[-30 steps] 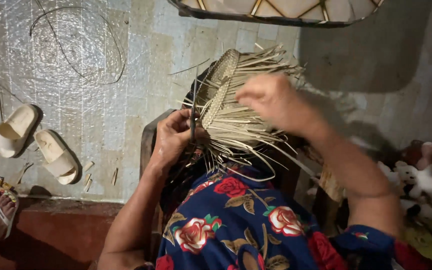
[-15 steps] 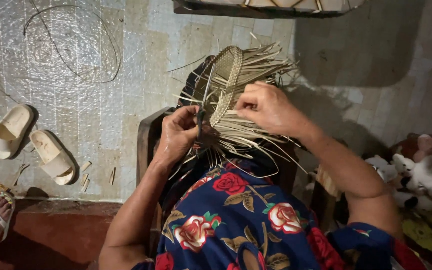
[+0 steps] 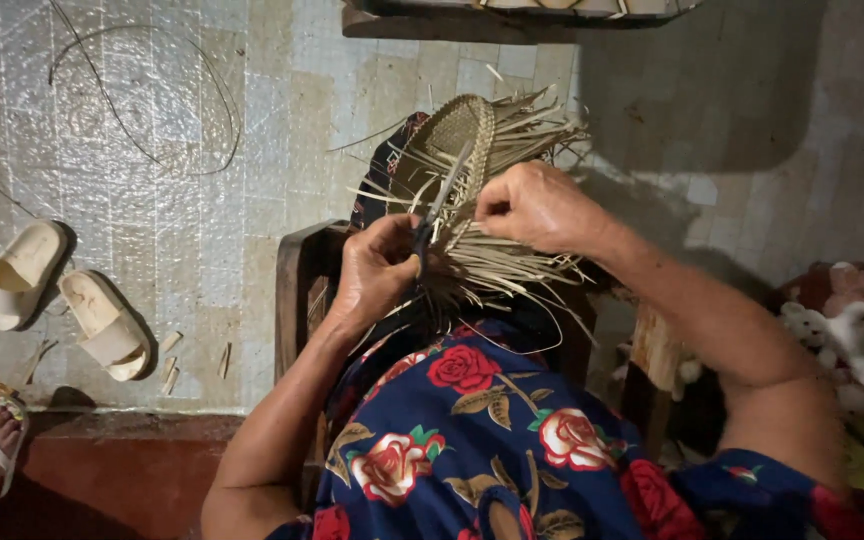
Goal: The person trims the protruding edges of a woven basket using scissors. They hold the basket steady with one hand while cutting the excess material around the rim with the other hand.
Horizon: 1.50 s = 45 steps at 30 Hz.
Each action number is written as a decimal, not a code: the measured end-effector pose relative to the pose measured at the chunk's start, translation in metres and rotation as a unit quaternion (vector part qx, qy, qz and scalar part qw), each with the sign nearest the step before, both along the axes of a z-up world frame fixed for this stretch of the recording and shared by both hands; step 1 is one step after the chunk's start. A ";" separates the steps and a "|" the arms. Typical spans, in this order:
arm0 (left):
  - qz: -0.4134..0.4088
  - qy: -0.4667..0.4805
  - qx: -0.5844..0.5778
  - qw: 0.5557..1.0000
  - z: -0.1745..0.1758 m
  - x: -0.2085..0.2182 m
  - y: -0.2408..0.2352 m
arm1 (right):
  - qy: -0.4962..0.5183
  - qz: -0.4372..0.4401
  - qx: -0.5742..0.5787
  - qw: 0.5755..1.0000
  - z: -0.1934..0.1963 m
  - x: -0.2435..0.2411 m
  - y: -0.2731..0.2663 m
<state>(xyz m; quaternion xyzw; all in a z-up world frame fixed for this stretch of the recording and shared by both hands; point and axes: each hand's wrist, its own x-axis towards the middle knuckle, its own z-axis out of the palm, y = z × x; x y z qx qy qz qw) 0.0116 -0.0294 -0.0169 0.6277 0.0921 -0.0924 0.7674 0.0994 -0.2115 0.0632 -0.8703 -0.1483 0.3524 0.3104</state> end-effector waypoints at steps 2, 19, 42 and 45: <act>-0.003 -0.007 0.015 1.000 -0.003 -0.001 -0.001 | -0.005 0.012 -0.017 1.000 0.005 0.002 -0.001; -0.037 -0.068 0.141 0.987 0.016 -0.002 -0.011 | 0.274 -0.125 0.117 0.946 0.014 -0.002 -0.023; -0.046 -0.044 0.134 0.989 0.032 -0.017 0.037 | 0.170 -0.235 0.288 0.913 -0.061 -0.032 -0.015; -0.198 0.030 -0.040 0.979 0.061 -0.021 0.038 | 0.167 -0.210 0.296 0.917 -0.063 -0.031 -0.017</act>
